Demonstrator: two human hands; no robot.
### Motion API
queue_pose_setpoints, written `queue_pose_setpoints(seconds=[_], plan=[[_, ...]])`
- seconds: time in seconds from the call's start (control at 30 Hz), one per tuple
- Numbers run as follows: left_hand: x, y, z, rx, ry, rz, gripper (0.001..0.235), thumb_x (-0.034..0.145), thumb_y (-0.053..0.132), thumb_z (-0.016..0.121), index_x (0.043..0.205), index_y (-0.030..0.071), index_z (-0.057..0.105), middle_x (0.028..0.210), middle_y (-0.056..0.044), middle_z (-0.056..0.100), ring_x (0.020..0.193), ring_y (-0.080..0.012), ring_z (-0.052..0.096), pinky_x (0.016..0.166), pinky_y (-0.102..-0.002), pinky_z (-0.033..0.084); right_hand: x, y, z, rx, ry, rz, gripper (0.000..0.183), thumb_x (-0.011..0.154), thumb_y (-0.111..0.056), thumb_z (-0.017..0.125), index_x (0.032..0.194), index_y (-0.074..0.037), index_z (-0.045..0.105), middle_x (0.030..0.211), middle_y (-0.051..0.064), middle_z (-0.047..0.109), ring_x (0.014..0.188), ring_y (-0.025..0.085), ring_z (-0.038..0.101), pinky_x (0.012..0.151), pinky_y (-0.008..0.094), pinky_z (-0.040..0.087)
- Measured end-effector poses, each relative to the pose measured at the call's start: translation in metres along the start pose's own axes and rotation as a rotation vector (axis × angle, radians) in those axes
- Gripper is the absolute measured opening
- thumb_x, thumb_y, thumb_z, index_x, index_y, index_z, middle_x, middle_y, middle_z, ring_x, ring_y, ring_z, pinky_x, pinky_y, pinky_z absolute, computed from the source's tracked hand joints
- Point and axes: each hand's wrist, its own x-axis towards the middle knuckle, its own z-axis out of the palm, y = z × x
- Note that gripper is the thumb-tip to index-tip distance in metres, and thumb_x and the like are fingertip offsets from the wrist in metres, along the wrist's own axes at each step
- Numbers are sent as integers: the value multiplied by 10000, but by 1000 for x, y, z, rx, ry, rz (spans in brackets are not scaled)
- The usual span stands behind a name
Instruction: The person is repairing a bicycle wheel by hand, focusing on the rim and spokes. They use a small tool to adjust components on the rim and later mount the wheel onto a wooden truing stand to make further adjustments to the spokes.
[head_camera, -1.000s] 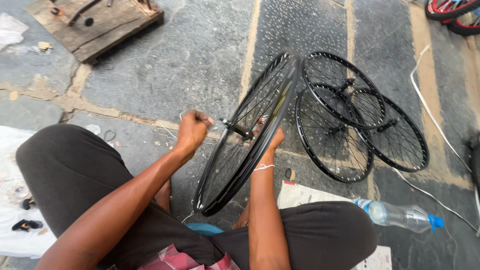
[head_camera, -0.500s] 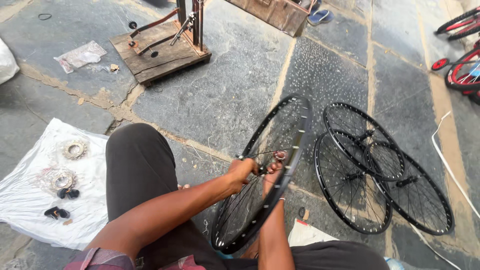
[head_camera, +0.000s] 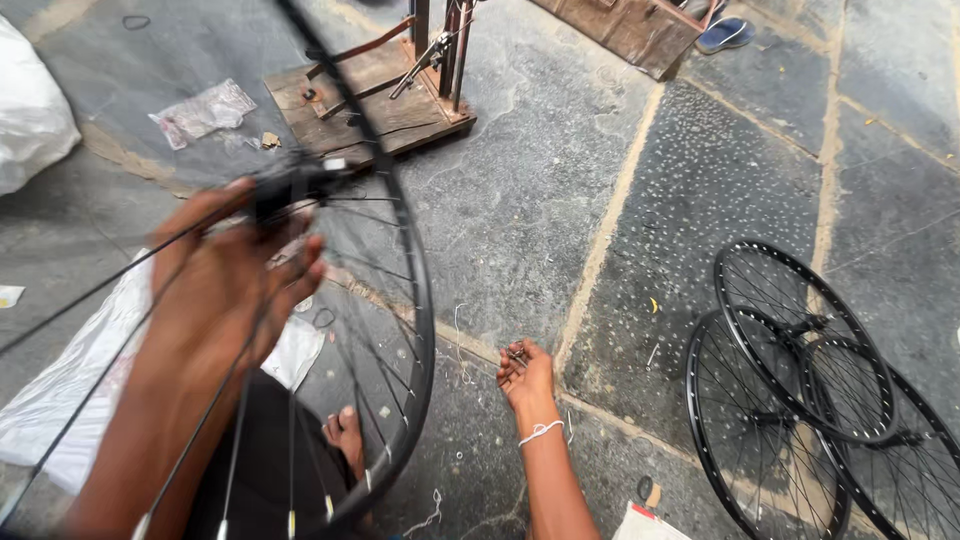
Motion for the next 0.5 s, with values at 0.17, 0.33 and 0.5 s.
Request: queue_pose_setpoints(seconds=[0.17,0.33,0.5], plan=[[24,-37,-126,-128,327,87,458,973,359,576,1235,-17,592,1118,-159,643,1058,-289,638,937,-424,526,79,-3,85,-111,-65,-6,233,935,-306,621,895,-82,572,898,134,672,773,252,673,678,406,556],[91,-294,-276,512,819,-6,596,980,483,612,1328,4,542,1182,-193,647,1132,-317,607,970,-443,513,165,-24,243,-264,-270,-188,223,901,-178,719,1013,-4,634,929,127,677,845,287,726,730,405,578],[75,-411,-361,1692,936,-2,686,986,578,633,1384,31,513,1216,-208,657,1172,-336,589,985,-461,505,224,-8,398,-189,-264,-304,377,877,-199,773,1101,51,601,1002,148,712,968,304,721,821,436,611]])
